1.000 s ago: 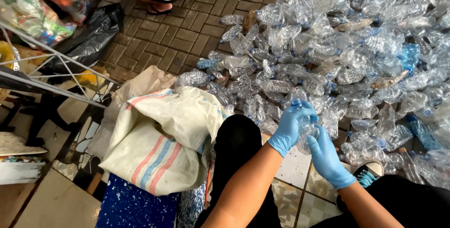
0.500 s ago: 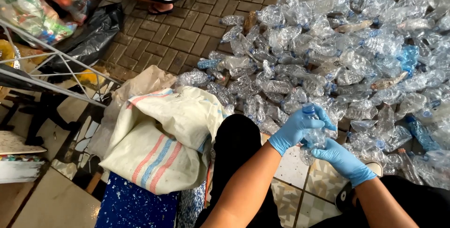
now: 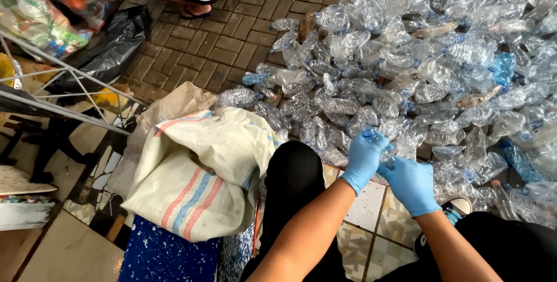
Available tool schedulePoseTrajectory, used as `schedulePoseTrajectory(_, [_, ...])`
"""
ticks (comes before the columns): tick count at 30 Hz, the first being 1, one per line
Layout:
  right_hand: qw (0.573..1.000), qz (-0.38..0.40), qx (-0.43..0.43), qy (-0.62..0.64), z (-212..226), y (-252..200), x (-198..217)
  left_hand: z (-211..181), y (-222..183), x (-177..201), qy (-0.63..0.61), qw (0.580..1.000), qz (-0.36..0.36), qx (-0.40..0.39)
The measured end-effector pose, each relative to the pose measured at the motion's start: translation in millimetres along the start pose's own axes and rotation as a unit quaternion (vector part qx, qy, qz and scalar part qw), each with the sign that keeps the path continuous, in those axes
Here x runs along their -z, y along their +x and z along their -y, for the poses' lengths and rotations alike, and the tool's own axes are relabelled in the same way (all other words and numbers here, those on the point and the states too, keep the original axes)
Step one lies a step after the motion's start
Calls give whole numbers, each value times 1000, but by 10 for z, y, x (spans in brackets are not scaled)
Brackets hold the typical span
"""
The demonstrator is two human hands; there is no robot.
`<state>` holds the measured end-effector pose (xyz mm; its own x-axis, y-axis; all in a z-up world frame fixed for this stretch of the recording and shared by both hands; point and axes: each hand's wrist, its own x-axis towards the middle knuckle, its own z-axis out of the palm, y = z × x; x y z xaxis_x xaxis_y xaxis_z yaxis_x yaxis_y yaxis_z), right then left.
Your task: Sorting plastic bottles by removing caps and placing them into a collection bag for recycling
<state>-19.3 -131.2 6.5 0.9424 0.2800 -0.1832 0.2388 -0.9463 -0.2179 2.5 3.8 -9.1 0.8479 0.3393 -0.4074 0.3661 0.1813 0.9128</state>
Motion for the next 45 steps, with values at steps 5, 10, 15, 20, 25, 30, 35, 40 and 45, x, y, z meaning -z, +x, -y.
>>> schedulePoseTrajectory(5, [961, -181, 129, -162, 40, -13, -249, -118, -128, 55, -99, 993, -58, -5])
schedulePoseTrajectory(10, [984, -89, 74, 135, 183, -158, -184, 92, 80, 158, -211, 976, 9, -48])
schedulePoseTrajectory(15, [909, 26, 49, 412, 74, -297, 184, -142, 52, 234, -192, 963, 136, -132])
schedulePoseTrajectory(20, [844, 148, -38, 515, -272, -250, 192, -397, -253, 309, -225, 905, 332, -138])
schedulePoseTrajectory(25, [741, 331, 50, 582, -144, -282, 539, -680, -604, 415, -302, 769, 557, -86])
schedulePoseTrajectory(30, [619, 389, 62, 680, -248, -399, -7, -320, -632, 309, -284, 826, 485, -48])
schedulePoseTrajectory(35, [484, 378, 147, 776, -93, -287, -21, -655, -798, 450, -170, 852, 486, -94])
schedulePoseTrajectory(40, [766, 245, 83, 588, -332, -184, -239, -478, -690, 315, -16, 936, 315, -155])
schedulePoseTrajectory(45, [901, 199, 37, 384, -2, -67, 105, -218, -448, 204, 101, 967, 171, -160])
